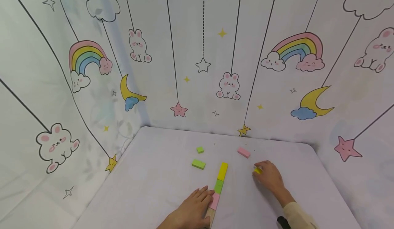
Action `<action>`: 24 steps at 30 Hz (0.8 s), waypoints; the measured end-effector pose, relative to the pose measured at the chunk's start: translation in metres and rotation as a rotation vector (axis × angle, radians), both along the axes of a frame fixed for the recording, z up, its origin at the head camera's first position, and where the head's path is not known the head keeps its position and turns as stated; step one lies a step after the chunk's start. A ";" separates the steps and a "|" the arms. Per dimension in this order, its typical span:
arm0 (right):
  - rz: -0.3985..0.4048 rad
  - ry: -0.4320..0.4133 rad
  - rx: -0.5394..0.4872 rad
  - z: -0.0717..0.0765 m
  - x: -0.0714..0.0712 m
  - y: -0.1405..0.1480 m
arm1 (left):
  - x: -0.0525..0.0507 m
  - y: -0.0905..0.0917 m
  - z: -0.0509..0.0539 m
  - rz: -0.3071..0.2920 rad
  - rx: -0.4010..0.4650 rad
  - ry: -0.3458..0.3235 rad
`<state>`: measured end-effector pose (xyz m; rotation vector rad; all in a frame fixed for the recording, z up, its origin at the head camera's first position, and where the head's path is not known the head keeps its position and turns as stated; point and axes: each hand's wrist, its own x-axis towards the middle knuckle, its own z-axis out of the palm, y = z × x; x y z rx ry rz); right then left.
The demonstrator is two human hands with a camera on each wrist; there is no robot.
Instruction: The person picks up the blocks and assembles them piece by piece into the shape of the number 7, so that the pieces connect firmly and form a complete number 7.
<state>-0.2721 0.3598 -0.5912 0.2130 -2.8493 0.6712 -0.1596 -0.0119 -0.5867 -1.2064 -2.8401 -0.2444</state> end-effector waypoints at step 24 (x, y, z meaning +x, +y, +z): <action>-0.115 -0.107 -0.112 0.007 0.005 0.000 | -0.002 -0.001 -0.006 0.005 0.026 -0.010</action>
